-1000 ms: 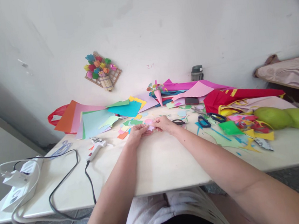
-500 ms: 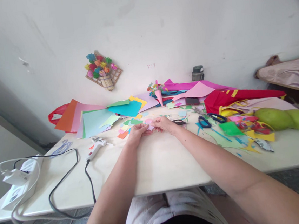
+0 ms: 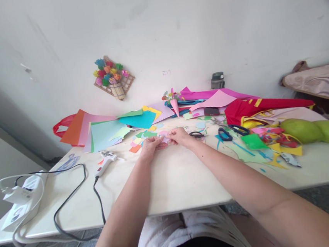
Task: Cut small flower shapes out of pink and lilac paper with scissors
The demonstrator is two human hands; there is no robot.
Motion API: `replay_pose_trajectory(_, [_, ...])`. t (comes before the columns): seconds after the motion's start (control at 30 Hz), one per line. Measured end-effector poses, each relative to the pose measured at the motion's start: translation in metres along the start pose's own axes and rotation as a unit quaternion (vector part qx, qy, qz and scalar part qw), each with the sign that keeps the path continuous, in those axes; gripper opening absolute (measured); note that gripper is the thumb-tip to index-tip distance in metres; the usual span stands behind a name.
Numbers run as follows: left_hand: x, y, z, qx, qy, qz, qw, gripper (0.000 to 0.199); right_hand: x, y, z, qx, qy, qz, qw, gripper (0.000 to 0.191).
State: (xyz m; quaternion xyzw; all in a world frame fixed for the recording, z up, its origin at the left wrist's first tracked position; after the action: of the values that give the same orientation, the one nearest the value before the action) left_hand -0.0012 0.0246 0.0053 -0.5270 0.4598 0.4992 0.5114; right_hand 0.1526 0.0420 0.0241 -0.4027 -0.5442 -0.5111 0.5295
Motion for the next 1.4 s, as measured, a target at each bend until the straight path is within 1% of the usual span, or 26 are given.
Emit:
replay_pose_trajectory(0.27, [0.001, -0.001, 0.000, -0.001, 0.014, -0.017, 1.000, 0.032, 0.004, -0.001, -0.001, -0.021, -0.010, 0.015, 1.000, 0.025])
replay_pose_trajectory(0.47, [0.001, -0.001, -0.001, 0.007, 0.011, -0.010, 1.000, 0.031, 0.008, 0.001, -0.002, -0.025, 0.000, 0.005, 1.000, 0.007])
replay_pose_trajectory(0.63, [0.000, -0.001, -0.001, 0.010, 0.008, -0.013, 1.000, 0.031, 0.010, 0.005, 0.000, -0.041, 0.013, -0.016, 0.999, 0.011])
replay_pose_trajectory(0.73, [0.001, -0.001, 0.000, 0.008, 0.005, -0.020, 1.000, 0.029, 0.011, 0.004, -0.002, -0.036, 0.013, -0.008, 0.999, 0.010])
replay_pose_trajectory(0.93, [0.002, 0.000, 0.001, 0.022, 0.005, -0.022, 0.999, 0.032, 0.010, 0.003, -0.004, 0.002, 0.013, 0.017, 1.000, 0.008])
replay_pose_trajectory(1.1, [0.002, 0.002, 0.002, 0.013, 0.007, -0.045, 0.999, 0.034, 0.009, 0.007, -0.003, 0.024, 0.013, 0.021, 0.999, 0.014])
replay_pose_trajectory(1.17, [0.001, 0.002, 0.002, 0.011, 0.008, -0.050, 0.999, 0.034, 0.009, 0.008, -0.002, 0.032, 0.021, 0.028, 0.999, 0.011])
replay_pose_trajectory(1.23, [0.001, 0.001, 0.001, 0.014, 0.006, -0.044, 0.999, 0.035, 0.010, 0.008, -0.002, 0.038, 0.033, 0.026, 0.998, 0.002])
replay_pose_trajectory(1.3, [0.001, 0.000, 0.001, 0.019, 0.003, -0.035, 0.999, 0.036, 0.010, 0.008, -0.002, 0.031, 0.042, 0.000, 0.999, 0.010])
replay_pose_trajectory(1.4, [0.001, -0.001, 0.001, 0.027, -0.001, -0.027, 0.999, 0.035, 0.009, 0.009, -0.001, 0.001, 0.053, -0.059, 0.997, 0.020])
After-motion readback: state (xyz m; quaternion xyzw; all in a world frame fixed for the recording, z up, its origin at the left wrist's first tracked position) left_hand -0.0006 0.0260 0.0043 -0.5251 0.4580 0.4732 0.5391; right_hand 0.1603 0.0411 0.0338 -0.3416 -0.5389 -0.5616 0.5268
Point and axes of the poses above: each hand's wrist, its own z-axis towards the middle knuckle, its own y-axis out of the back of the hand, x = y × z, the point moved 4 cm from there along z, towards the middle knuckle, and after that the axes turned 4 degrees about -x, right-handed, at the moved point
